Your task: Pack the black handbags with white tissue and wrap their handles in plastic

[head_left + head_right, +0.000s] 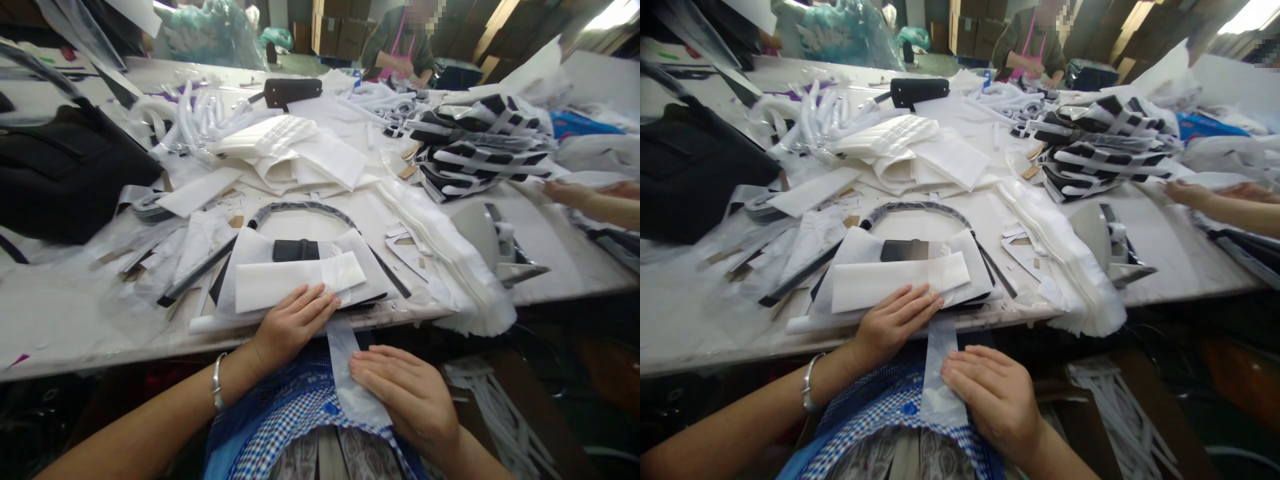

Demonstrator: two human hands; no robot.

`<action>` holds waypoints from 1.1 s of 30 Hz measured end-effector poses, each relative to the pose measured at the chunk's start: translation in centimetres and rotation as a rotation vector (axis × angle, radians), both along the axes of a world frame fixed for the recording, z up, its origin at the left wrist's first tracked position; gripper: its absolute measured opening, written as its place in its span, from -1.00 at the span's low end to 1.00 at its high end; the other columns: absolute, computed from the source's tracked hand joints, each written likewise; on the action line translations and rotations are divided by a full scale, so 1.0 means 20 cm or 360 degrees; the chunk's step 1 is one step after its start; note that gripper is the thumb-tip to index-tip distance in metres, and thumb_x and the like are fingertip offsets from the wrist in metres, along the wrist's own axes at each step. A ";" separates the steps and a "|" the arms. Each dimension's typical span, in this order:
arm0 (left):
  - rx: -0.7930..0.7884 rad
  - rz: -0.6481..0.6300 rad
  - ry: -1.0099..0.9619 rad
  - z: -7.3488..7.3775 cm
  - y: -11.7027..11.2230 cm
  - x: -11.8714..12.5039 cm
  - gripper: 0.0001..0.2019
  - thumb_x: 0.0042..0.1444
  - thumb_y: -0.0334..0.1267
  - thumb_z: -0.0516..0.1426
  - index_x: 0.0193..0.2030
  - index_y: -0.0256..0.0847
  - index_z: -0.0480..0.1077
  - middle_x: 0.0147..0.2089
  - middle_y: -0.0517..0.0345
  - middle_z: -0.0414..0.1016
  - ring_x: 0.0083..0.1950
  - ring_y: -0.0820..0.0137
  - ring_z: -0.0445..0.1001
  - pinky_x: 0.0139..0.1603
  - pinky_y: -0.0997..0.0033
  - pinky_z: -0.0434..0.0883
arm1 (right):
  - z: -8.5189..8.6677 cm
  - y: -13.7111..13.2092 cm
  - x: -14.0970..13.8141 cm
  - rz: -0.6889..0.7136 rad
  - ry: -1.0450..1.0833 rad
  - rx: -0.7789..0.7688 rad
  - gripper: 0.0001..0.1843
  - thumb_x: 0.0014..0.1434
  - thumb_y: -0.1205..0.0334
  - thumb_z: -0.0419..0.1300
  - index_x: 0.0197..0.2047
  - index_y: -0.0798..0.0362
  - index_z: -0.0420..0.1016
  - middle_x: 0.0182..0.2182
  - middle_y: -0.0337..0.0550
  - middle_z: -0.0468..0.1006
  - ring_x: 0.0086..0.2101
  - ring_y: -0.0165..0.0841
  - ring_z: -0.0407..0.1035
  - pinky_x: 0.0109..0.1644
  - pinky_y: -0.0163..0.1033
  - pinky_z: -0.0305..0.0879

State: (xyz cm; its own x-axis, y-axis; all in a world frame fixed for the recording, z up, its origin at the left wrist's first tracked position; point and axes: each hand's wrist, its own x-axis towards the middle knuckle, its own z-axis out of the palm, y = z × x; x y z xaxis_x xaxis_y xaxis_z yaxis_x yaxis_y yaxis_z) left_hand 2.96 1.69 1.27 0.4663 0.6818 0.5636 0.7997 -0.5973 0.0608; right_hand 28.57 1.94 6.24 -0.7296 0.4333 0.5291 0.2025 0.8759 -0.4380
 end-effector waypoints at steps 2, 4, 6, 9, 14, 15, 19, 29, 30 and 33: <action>-0.0005 -0.0008 0.0006 0.01 0.00 0.00 -0.63 0.38 -0.44 0.03 0.28 -0.26 0.35 0.25 0.07 0.48 0.34 0.27 0.36 0.39 0.18 0.30 | -0.01 -0.02 0.01 0.0031 0.0001 0.0057 -0.69 0.31 0.47 0.08 0.07 0.14 0.49 -0.18 -0.01 0.70 -0.08 -0.29 0.58 0.07 -0.14 0.51; -0.0014 -0.0018 0.0004 0.02 0.00 0.00 -0.64 0.38 -0.43 0.02 0.27 -0.26 0.35 0.24 0.06 0.49 0.33 0.27 0.38 0.38 0.18 0.31 | 0.00 -0.02 0.01 0.0056 -0.0024 0.0094 -0.71 0.31 0.47 0.07 0.04 0.16 0.50 -0.17 -0.01 0.70 -0.08 -0.29 0.58 0.09 -0.15 0.50; -0.0024 -0.0025 -0.0008 0.02 0.00 0.00 -0.64 0.38 -0.43 0.02 0.26 -0.26 0.36 0.23 0.05 0.50 0.32 0.28 0.39 0.38 0.17 0.32 | 0.03 0.00 0.02 0.0081 -0.0046 0.0129 -0.70 0.32 0.46 0.05 0.04 0.16 0.50 -0.17 -0.01 0.70 -0.08 -0.29 0.58 0.09 -0.16 0.50; -0.0029 -0.0022 -0.0023 0.02 0.00 0.00 -0.64 0.39 -0.43 0.01 0.26 -0.26 0.36 0.22 0.03 0.50 0.32 0.28 0.39 0.37 0.16 0.34 | 0.12 0.09 0.00 0.0090 -0.0060 0.0216 -0.67 0.31 0.46 0.03 0.05 0.16 0.51 -0.17 -0.02 0.70 -0.10 -0.29 0.59 0.08 -0.15 0.49; 0.0039 -0.0036 -0.0084 0.01 0.00 0.01 -0.71 0.37 -0.41 0.05 0.16 -0.29 0.42 0.18 0.02 0.54 0.28 0.22 0.43 0.32 0.13 0.40 | 0.22 0.33 -0.12 -0.0093 -0.0048 0.0252 -0.66 0.24 0.51 0.07 -0.04 0.07 0.58 -0.20 -0.11 0.70 -0.19 -0.32 0.59 0.00 -0.20 0.47; 0.0062 -0.0040 -0.0109 0.01 0.00 0.01 -0.75 0.36 -0.42 0.06 0.11 -0.30 0.45 0.15 0.03 0.56 0.26 0.21 0.45 0.31 0.13 0.41 | 0.22 0.38 -0.15 -0.0169 -0.0061 0.0203 -0.68 0.25 0.49 0.09 -0.07 0.05 0.60 -0.21 -0.12 0.70 -0.21 -0.32 0.58 -0.03 -0.21 0.46; 0.0131 -0.0037 -0.0175 0.00 0.01 0.02 -0.80 0.36 -0.44 0.06 -0.02 -0.31 0.49 0.05 0.04 0.61 0.21 0.20 0.50 0.27 0.13 0.46 | 0.18 0.57 -0.27 -0.0395 -0.0216 -0.0012 -0.84 0.28 0.32 0.22 -0.20 -0.01 0.66 -0.27 -0.17 0.69 -0.27 -0.31 0.53 -0.11 -0.21 0.42; 0.0120 0.0006 -0.0215 0.02 0.01 0.04 -0.74 0.39 -0.45 -0.03 0.04 -0.38 0.46 0.07 -0.06 0.59 0.18 0.26 0.52 0.25 0.21 0.48 | 0.05 0.75 -0.37 -0.0429 -0.0721 -0.0503 -0.87 0.17 0.20 0.32 -0.39 0.01 0.64 -0.44 -0.24 0.58 -0.42 -0.39 0.41 -0.31 -0.29 0.24; 0.0109 0.0010 -0.0233 0.02 0.02 0.04 -0.74 0.39 -0.45 -0.03 0.04 -0.38 0.46 0.07 -0.06 0.59 0.18 0.27 0.52 0.26 0.22 0.47 | 0.04 0.76 -0.37 -0.0438 -0.0727 -0.0538 -0.88 0.16 0.19 0.33 -0.39 0.02 0.63 -0.45 -0.24 0.57 -0.42 -0.39 0.41 -0.31 -0.30 0.23; 0.0072 0.0023 -0.0269 0.02 0.02 0.04 -0.73 0.40 -0.45 -0.06 0.03 -0.38 0.45 0.07 -0.07 0.59 0.18 0.29 0.52 0.28 0.24 0.46 | 0.04 0.76 -0.37 -0.0456 -0.0729 -0.0601 -0.88 0.14 0.18 0.34 -0.38 0.03 0.60 -0.45 -0.24 0.57 -0.42 -0.39 0.40 -0.32 -0.30 0.21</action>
